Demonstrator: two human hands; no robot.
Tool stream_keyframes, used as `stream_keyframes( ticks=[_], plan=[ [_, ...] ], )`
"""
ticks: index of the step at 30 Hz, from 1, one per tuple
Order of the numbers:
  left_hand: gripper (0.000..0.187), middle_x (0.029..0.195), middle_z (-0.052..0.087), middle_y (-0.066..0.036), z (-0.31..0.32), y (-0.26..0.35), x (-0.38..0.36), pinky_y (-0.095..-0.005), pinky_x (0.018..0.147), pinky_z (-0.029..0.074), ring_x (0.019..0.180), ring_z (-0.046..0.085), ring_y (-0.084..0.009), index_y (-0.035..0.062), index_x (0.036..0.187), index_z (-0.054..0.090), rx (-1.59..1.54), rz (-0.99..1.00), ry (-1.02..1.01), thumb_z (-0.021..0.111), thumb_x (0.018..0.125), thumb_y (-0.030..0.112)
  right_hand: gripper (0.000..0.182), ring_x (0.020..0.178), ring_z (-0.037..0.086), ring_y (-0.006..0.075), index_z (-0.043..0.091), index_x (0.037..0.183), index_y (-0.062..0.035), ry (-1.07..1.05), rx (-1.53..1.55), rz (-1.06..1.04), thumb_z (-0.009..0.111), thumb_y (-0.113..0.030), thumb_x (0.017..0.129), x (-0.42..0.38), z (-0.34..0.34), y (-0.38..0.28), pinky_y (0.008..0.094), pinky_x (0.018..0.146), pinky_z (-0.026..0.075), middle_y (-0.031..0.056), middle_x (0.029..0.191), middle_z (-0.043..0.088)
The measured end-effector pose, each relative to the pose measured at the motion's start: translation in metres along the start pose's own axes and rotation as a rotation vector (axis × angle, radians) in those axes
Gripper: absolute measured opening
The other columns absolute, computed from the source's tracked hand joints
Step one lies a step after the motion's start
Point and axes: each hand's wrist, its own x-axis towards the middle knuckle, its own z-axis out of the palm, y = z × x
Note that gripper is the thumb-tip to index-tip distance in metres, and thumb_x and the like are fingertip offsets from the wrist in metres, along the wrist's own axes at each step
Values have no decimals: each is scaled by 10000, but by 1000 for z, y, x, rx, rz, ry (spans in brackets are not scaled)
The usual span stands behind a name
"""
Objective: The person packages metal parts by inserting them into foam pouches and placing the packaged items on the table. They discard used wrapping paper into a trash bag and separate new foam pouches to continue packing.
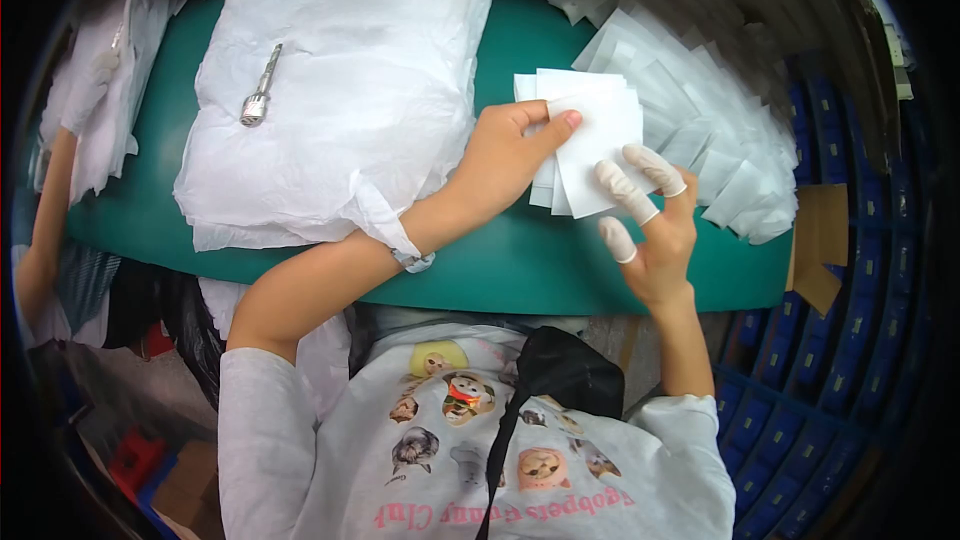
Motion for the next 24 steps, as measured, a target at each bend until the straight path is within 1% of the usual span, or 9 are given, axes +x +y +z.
stream_keyframes(
  ticks=[2,6,8,10,13,15,18,21,24],
  plan=[
    [329,985,722,-75,-4,1,1,-235,759,516,853,652,-84,-55,1102,681,53,-28,14,672,953,237,289,1013,557,265,730,1135,-82,53,-50,-40,706,-74,848,16,-4,-3,337,861,492,117,1208,610],
    [343,682,652,-125,-2,-2,0,-320,616,480,631,600,-158,-47,807,692,317,132,100,759,847,287,191,884,583,228,725,1055,-23,171,209,-29,623,-94,911,86,6,-14,317,780,488,103,1007,662],
    [360,645,628,-134,-2,-6,1,-333,615,482,599,592,-190,-43,738,669,401,151,82,788,804,291,196,819,607,246,724,1032,-4,-49,467,58,627,-130,917,132,14,-43,331,759,499,112,950,674],
    [302,691,644,-101,1,-21,10,-341,618,483,632,595,-194,-5,764,641,354,467,140,802,773,250,229,774,634,279,724,1009,10,-197,529,-41,643,-181,913,171,43,-70,361,731,517,139,906,683],
    [261,951,646,-102,-1,-29,12,-375,763,486,886,606,-240,27,1009,609,555,617,135,737,843,182,353,818,655,309,712,1008,33,-329,424,-168,689,-295,880,214,111,-111,378,736,521,212,994,687],
    [318,1153,619,-151,-5,-11,0,-413,902,480,1090,586,-310,25,1186,565,599,447,27,663,915,159,499,791,660,350,695,971,72,-496,178,-184,729,-402,822,229,136,-131,410,749,527,258,956,667],
    [199,1031,606,-132,-3,-14,-6,-395,842,467,992,585,-265,20,1075,550,539,574,106,630,930,131,573,825,662,370,678,980,90,-718,121,-107,756,-440,775,240,140,-147,424,791,527,279,930,648],
    [224,1091,606,-153,-6,-10,-4,-405,868,474,1032,587,-293,11,1122,553,624,525,76,615,937,122,571,880,660,372,679,1018,77,-710,216,-70,759,-428,765,237,136,-142,427,813,524,274,953,653],
    [244,1129,613,-174,-7,-7,-2,-419,892,480,1069,588,-326,0,1153,558,643,481,25,601,939,110,420,813,680,386,710,902,37,-608,286,-140,770,-349,749,230,140,-130,446,694,562,260,934,644]
  ],
)
